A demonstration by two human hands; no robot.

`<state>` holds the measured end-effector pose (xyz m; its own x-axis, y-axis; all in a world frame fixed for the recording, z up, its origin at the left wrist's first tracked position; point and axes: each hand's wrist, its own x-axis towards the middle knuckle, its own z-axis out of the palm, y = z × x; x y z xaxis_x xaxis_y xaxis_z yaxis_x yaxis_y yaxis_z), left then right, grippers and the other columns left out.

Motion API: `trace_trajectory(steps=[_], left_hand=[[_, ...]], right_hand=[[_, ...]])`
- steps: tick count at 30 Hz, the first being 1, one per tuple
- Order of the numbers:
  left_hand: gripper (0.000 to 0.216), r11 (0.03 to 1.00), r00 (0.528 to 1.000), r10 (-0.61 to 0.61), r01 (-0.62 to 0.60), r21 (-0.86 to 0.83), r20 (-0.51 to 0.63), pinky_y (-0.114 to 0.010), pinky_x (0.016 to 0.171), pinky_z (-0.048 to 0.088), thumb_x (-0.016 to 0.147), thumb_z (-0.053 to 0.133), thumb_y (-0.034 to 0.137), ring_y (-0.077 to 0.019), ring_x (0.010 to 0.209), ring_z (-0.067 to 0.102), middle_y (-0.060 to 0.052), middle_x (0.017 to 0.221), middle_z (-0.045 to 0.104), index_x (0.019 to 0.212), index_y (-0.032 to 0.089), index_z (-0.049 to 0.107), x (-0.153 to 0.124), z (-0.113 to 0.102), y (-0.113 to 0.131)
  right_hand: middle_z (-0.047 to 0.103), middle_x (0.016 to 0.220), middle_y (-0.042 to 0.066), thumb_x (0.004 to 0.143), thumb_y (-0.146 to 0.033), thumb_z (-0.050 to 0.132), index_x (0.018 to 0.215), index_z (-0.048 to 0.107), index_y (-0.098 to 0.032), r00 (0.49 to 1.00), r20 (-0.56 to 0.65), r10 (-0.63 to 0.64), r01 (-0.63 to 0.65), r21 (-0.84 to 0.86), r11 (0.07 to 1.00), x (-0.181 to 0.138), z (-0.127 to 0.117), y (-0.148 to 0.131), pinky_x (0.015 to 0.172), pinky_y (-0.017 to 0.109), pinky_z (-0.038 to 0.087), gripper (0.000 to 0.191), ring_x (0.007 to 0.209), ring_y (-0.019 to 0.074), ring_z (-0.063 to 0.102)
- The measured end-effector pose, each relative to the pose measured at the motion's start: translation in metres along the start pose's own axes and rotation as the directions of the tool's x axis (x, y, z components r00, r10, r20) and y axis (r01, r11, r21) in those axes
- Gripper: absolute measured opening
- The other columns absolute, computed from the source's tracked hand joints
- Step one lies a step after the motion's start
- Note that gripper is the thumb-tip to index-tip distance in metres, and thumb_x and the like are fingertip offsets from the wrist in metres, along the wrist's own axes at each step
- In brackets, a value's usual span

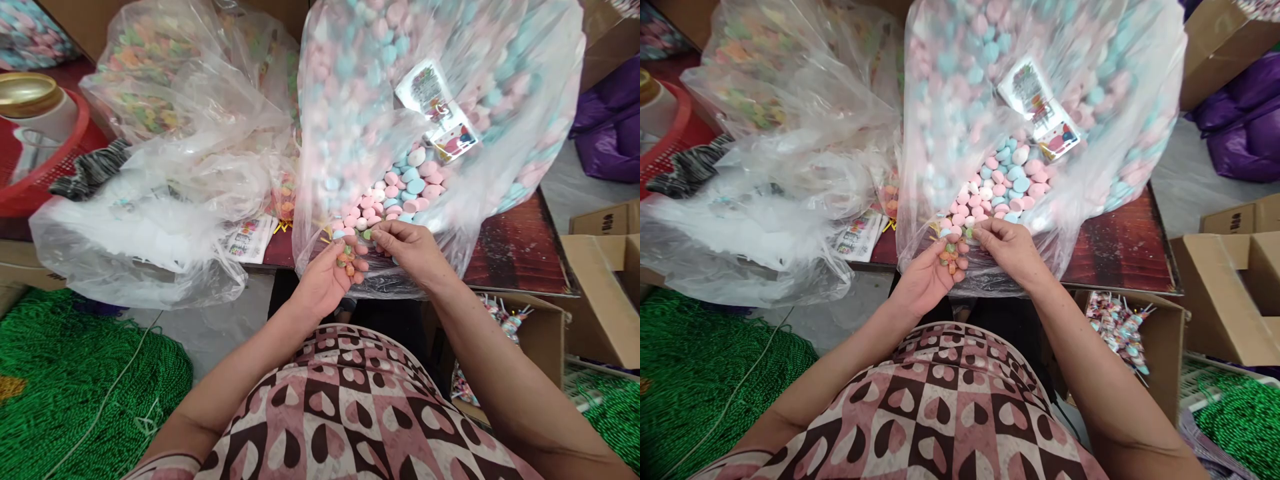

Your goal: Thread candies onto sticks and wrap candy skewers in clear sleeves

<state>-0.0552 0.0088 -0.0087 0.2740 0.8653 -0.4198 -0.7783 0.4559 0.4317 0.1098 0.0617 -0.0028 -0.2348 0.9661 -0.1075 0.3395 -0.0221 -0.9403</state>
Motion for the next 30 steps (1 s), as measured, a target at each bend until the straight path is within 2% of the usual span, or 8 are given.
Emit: trace_trajectory(steps=[3, 7, 9, 14, 16, 20, 27, 30], left_hand=[[0.014, 1.0, 1.0, -0.004, 0.004, -0.002, -0.005, -0.021, 0.052, 0.044, 0.092, 0.052, 0.023, -0.0121, 0.062, 0.064, -0.004, 0.082, 0.066, 0.096, 0.015, 0.063, 0.001, 0.0, -0.001], [0.015, 1.0, 0.999, -0.023, 0.023, -0.002, -0.024, -0.022, 0.052, 0.044, 0.092, 0.053, 0.023, -0.0123, 0.06, 0.064, -0.003, 0.076, 0.064, 0.097, 0.014, 0.064, 0.001, 0.001, -0.001], [0.014, 1.0, 0.999, -0.024, 0.024, 0.0, -0.025, -0.022, 0.052, 0.045, 0.091, 0.055, 0.024, -0.012, 0.06, 0.063, -0.003, 0.077, 0.065, 0.097, 0.014, 0.064, 0.001, 0.001, 0.0], [0.01, 0.999, 0.999, 0.037, -0.037, -0.016, -0.023, -0.018, 0.051, 0.043, 0.084, 0.065, 0.017, -0.0085, 0.061, 0.061, -0.002, 0.081, 0.065, 0.094, 0.015, 0.063, 0.0, 0.002, 0.001], [0.01, 0.998, 0.997, 0.056, -0.057, -0.028, -0.044, -0.017, 0.05, 0.042, 0.082, 0.066, 0.014, -0.0078, 0.061, 0.06, -0.001, 0.078, 0.063, 0.092, 0.015, 0.063, 0.0, 0.003, 0.0], [0.008, 0.998, 0.997, 0.057, -0.059, -0.029, -0.056, -0.017, 0.049, 0.041, 0.082, 0.066, 0.015, -0.0075, 0.059, 0.058, 0.0, 0.074, 0.061, 0.089, 0.015, 0.062, 0.0, 0.003, 0.0], [0.008, 0.999, 0.998, 0.042, -0.043, -0.021, -0.039, -0.018, 0.049, 0.041, 0.083, 0.064, 0.017, -0.0087, 0.06, 0.058, 0.0, 0.074, 0.061, 0.091, 0.016, 0.063, -0.001, 0.002, 0.001], [0.008, 0.999, 0.999, 0.045, -0.045, -0.027, -0.022, -0.018, 0.049, 0.041, 0.084, 0.063, 0.017, -0.0093, 0.061, 0.059, -0.001, 0.076, 0.062, 0.092, 0.016, 0.063, -0.002, 0.001, 0.0]], right_hand=[[0.065, 0.072, 0.001, 0.085, -0.039, 0.062, 0.081, 0.071, -0.017, 0.996, 0.024, -0.083, 0.085, -0.073, 0.994, -0.007, 0.001, -0.009, 0.063, 0.027, 0.045, 0.024, 0.067, 0.0141, 0.057], [0.072, 0.091, 0.006, 0.087, -0.033, 0.061, 0.09, 0.075, -0.02, 0.955, 0.113, -0.275, 0.294, -0.221, 0.93, -0.016, 0.007, -0.023, 0.079, 0.033, 0.052, 0.019, 0.085, 0.0193, 0.066], [0.073, 0.095, 0.006, 0.089, -0.03, 0.058, 0.097, 0.076, -0.022, 0.943, 0.079, -0.322, 0.331, -0.295, 0.896, -0.016, 0.007, -0.024, 0.083, 0.034, 0.053, 0.021, 0.089, 0.0201, 0.068], [0.075, 0.096, 0.006, 0.091, -0.032, 0.055, 0.1, 0.075, -0.023, 0.925, -0.204, -0.32, 0.206, -0.439, 0.875, -0.009, -0.01, -0.013, 0.082, 0.037, 0.053, 0.024, 0.091, 0.0234, 0.069], [0.075, 0.095, 0.006, 0.091, -0.031, 0.054, 0.099, 0.075, -0.023, 0.939, -0.152, -0.31, 0.192, -0.517, 0.834, -0.007, -0.015, -0.006, 0.08, 0.036, 0.053, 0.023, 0.09, 0.0237, 0.069], [0.073, 0.096, 0.006, 0.091, -0.027, 0.05, 0.1, 0.074, -0.023, 0.964, 0.014, -0.266, 0.196, -0.713, 0.673, -0.007, -0.009, 0.004, 0.072, 0.031, 0.049, 0.026, 0.089, 0.0221, 0.067], [0.069, 0.095, 0.007, 0.091, -0.036, 0.054, 0.098, 0.071, -0.024, 0.988, 0.012, -0.155, 0.084, -0.881, 0.465, 0.003, 0.011, -0.008, 0.054, 0.029, 0.031, 0.022, 0.074, 0.0201, 0.062], [0.068, 0.094, 0.007, 0.09, -0.033, 0.057, 0.092, 0.071, -0.022, 0.986, 0.056, -0.155, 0.125, -0.869, 0.479, 0.001, 0.016, -0.012, 0.053, 0.029, 0.031, 0.018, 0.074, 0.02, 0.062]])
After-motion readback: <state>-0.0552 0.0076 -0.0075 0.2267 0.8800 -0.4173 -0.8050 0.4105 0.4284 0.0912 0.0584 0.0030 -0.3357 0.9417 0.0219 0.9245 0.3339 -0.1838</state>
